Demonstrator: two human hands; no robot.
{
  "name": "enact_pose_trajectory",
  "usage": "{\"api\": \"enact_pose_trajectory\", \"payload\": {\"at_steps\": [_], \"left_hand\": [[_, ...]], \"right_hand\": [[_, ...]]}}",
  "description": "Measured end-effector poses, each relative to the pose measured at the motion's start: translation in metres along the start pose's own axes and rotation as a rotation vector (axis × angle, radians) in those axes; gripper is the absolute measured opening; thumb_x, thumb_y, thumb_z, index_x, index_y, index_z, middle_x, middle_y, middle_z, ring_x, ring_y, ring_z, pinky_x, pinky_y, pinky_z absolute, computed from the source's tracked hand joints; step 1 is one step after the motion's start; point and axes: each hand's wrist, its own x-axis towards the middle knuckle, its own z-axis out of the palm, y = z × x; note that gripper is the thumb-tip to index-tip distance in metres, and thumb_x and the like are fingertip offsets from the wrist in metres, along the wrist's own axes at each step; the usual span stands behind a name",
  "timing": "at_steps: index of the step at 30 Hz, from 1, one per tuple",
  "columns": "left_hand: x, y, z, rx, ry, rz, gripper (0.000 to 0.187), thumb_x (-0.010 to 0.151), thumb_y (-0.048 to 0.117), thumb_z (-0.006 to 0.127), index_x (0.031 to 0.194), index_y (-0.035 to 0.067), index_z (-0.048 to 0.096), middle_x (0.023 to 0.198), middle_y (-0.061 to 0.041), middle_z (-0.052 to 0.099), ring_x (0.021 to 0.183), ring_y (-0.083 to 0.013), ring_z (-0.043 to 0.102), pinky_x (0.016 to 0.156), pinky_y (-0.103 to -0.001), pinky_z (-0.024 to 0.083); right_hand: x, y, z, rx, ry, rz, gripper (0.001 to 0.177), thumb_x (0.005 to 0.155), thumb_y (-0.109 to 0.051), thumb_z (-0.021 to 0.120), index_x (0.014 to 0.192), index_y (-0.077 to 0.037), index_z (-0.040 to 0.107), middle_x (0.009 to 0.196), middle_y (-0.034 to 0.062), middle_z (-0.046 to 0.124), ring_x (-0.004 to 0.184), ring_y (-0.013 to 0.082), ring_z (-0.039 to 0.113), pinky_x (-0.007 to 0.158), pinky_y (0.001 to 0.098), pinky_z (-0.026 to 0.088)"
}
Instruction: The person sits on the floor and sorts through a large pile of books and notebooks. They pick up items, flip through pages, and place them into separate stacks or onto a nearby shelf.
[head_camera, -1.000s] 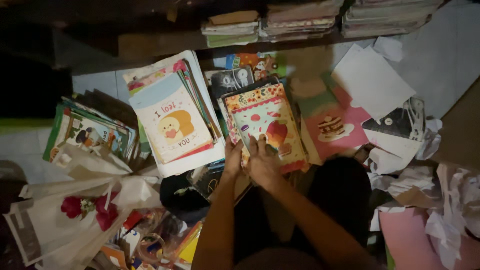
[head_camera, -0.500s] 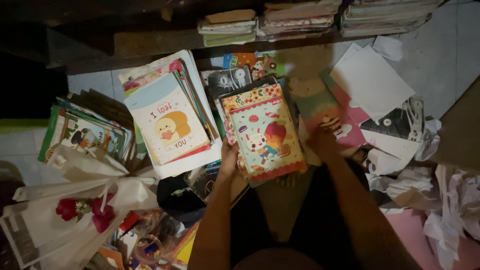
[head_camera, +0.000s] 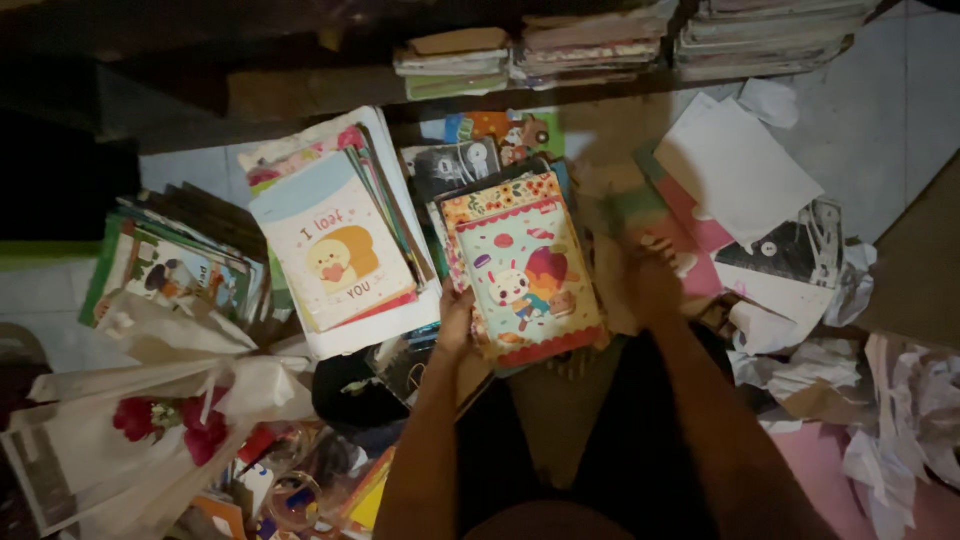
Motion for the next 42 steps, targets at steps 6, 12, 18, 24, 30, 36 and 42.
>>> {"api": "enact_pose_trajectory", "payload": {"at_steps": [6,12,18,24,30,36,42], "left_hand": [[-0.006,0.002,0.007,-0.029,-0.021,0.06,0.059,0.096,0.0,0.06,0.152,0.002,0.039,0.135,-0.016,0.062,0.114,-0.0248,0.065,0.094,-0.036,0.057],[-0.01,0.006,0.017,0.238,0.009,0.379,0.089,0.089,-0.019,0.047,0.165,0.011,0.011,0.168,-0.011,0.023,0.144,-0.023,0.037,0.112,-0.033,0.04],[-0.007,-0.003,0.019,0.358,-0.045,0.515,0.077,0.097,-0.02,0.047,0.166,0.006,0.025,0.171,-0.016,0.029,0.152,-0.0232,0.035,0.121,-0.033,0.034],[-0.019,0.014,0.029,0.078,0.066,0.224,0.072,0.1,0.005,0.052,0.164,0.008,0.02,0.158,-0.017,0.044,0.133,-0.0242,0.053,0.107,-0.035,0.048],[-0.018,0.033,0.04,0.187,0.098,-0.001,0.076,0.082,0.009,0.084,0.145,-0.001,0.042,0.13,-0.019,0.067,0.115,-0.0257,0.066,0.1,-0.038,0.055],[-0.03,0.042,0.044,0.08,-0.209,0.012,0.077,0.077,-0.001,0.086,0.145,0.001,0.05,0.127,-0.012,0.068,0.115,-0.0227,0.065,0.1,-0.038,0.053],[-0.051,0.087,0.064,0.283,-0.331,0.055,0.085,0.076,0.0,0.085,0.15,0.007,0.044,0.131,-0.008,0.065,0.118,-0.0201,0.063,0.103,-0.039,0.052]], "right_hand": [[-0.061,-0.075,0.073,-0.323,0.131,-0.415,0.052,0.091,-0.018,0.063,0.137,0.005,0.059,0.122,0.0237,0.066,0.095,0.0395,0.067,0.08,0.0484,0.055],[-0.101,-0.11,0.136,-0.597,0.127,-0.552,0.052,0.088,-0.014,0.063,0.135,0.006,0.059,0.122,0.0265,0.064,0.091,0.042,0.066,0.076,0.0496,0.054],[-0.068,-0.08,0.091,-0.137,0.123,-0.523,0.031,0.096,-0.027,0.07,0.119,-0.006,0.069,0.11,0.0165,0.069,0.097,0.0378,0.068,0.084,0.0471,0.054],[-0.003,-0.007,0.035,0.239,-0.145,0.109,0.045,0.088,-0.033,0.072,0.117,0.001,0.071,0.092,0.0144,0.072,0.075,0.0252,0.065,0.068,0.0416,0.053],[0.026,0.048,0.052,0.402,-0.235,-0.028,0.055,0.086,-0.029,0.074,0.13,0.0,0.061,0.111,0.0086,0.073,0.092,0.0154,0.069,0.08,0.0324,0.057],[-0.001,0.028,0.018,0.868,-0.185,0.072,0.078,0.072,-0.008,0.078,0.141,-0.014,0.043,0.118,0.0046,0.067,0.101,0.0144,0.069,0.086,0.0342,0.058],[-0.034,-0.01,-0.036,0.872,-0.175,-0.028,0.053,0.081,-0.005,0.074,0.131,0.001,0.059,0.112,0.013,0.069,0.093,0.021,0.07,0.076,0.0372,0.06]]}}
